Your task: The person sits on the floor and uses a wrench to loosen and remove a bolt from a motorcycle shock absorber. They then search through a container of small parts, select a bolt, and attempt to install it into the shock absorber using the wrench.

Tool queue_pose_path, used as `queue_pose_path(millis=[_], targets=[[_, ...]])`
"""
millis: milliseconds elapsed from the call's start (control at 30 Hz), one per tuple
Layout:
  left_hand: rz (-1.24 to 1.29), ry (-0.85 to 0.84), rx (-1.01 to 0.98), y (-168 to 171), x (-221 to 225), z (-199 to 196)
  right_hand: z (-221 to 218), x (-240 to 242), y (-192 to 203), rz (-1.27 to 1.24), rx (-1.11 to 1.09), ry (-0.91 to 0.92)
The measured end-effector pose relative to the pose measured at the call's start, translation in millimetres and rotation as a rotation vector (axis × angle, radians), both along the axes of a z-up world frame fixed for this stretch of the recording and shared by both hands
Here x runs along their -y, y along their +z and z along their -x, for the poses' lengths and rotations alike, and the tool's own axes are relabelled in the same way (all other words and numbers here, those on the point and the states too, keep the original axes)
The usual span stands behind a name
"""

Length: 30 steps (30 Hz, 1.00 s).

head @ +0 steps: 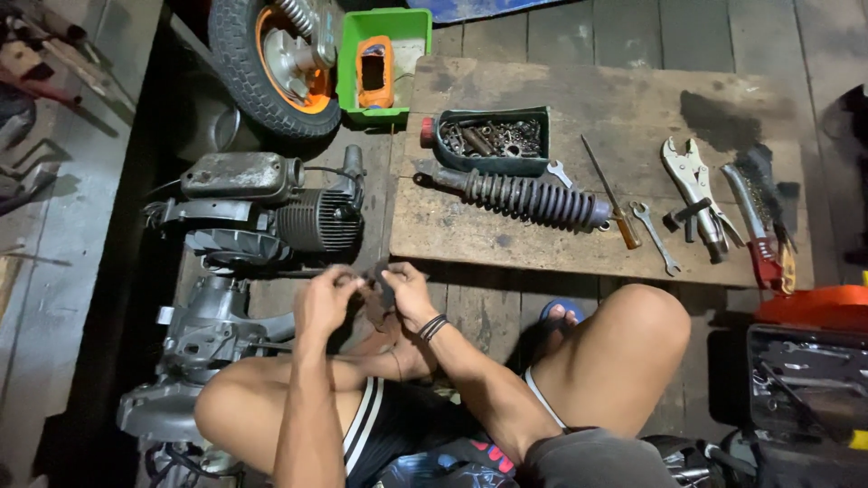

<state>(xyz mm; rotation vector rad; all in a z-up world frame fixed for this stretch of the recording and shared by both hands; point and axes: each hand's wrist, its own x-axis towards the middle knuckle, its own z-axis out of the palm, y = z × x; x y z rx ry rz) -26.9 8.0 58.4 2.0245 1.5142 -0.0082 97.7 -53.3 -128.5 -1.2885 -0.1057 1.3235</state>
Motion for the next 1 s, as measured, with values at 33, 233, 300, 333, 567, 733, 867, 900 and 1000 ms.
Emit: queue_pose_path(millis=[33, 233, 300, 333, 567, 733, 867, 900, 1000], targets=[[-0.002, 0.004, -0.003, 11.0, -2.9, -3.8, 1.9, -3.2, 11.1, -0.002, -0.003, 0.004], [-0.408, -0.155, 0.44, 99.4, -3.9, -40.3, 24.2, -18.1, 109.0, -0.179, -0.092, -0.013], [-0.613, -0.335, 0.511, 115.2, -8.4, -52.0, 21.6, -25.0, 132.5, -0.213, 0.136, 0.136], [-0.611, -0.332, 0.513, 128.9, -6.1, -58.6, 11.1, -28.4, 140.7, -0.228, 0.25, 0.207], [-0.627, -0.529, 0.693, 195.9, -0.9, -95.3, -104.1, -53.1, 206.6, -0.301, 1.079, 0.65], [-0.466, -0.52, 0.868, 202.5, -1.7, -130.5, -221.1, -38.8, 290.7, -0.257, 1.557, 0.881], [-0.062, -0.494, 1.059, 171.0, -7.6, -190.9, -291.3, 40.1, 376.1, -0.449, 1.563, 0.453], [0.071, -0.457, 1.129, 159.7, -13.6, -211.3, -295.7, 56.4, 395.6, -0.537, 1.474, 0.425], [0.327, -0.46, 1.148, 130.4, -7.3, -266.0, -296.9, 96.9, 402.2, -0.532, 1.501, 0.402]])
